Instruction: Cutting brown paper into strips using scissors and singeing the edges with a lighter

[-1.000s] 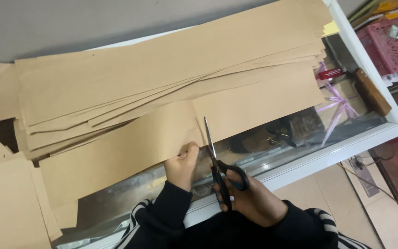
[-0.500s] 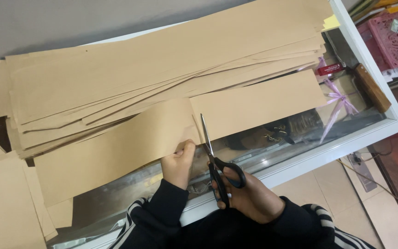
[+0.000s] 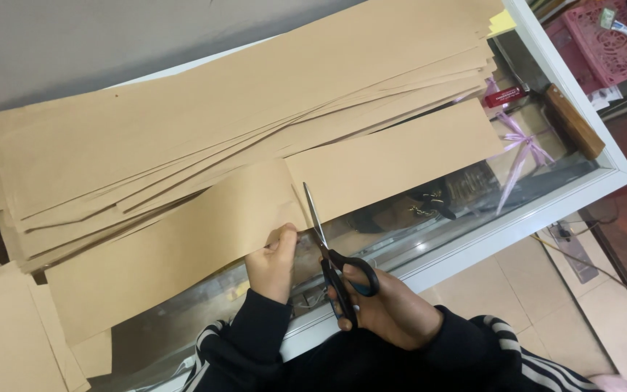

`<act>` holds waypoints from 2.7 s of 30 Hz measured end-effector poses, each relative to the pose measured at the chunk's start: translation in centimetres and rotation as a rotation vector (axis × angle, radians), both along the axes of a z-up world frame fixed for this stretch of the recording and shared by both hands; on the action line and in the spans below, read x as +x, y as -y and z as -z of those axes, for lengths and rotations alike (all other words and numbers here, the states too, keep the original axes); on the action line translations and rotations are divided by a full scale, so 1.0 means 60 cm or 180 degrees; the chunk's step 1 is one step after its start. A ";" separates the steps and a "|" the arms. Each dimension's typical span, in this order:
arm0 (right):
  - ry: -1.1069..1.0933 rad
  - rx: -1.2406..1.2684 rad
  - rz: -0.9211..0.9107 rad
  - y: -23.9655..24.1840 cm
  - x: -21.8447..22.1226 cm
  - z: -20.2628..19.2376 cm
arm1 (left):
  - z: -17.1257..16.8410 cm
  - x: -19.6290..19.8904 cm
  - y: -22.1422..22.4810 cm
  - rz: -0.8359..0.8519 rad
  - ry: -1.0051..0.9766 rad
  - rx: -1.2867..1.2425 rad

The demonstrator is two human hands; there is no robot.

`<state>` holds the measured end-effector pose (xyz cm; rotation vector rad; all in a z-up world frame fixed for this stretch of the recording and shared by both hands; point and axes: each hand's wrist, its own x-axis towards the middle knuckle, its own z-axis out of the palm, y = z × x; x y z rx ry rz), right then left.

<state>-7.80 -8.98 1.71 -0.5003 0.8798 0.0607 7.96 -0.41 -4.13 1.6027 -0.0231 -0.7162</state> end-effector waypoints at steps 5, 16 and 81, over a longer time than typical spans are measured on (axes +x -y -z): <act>0.0035 0.0024 0.0045 0.000 0.002 -0.004 | -0.001 0.001 0.000 0.0076 0.0006 0.0109; -0.0130 0.0004 0.0223 0.000 0.004 -0.016 | 0.043 0.006 0.000 -0.0041 0.0357 0.0165; 0.0138 -0.0193 0.0339 0.020 -0.007 0.017 | 0.032 -0.017 0.001 -0.0321 0.0224 0.0097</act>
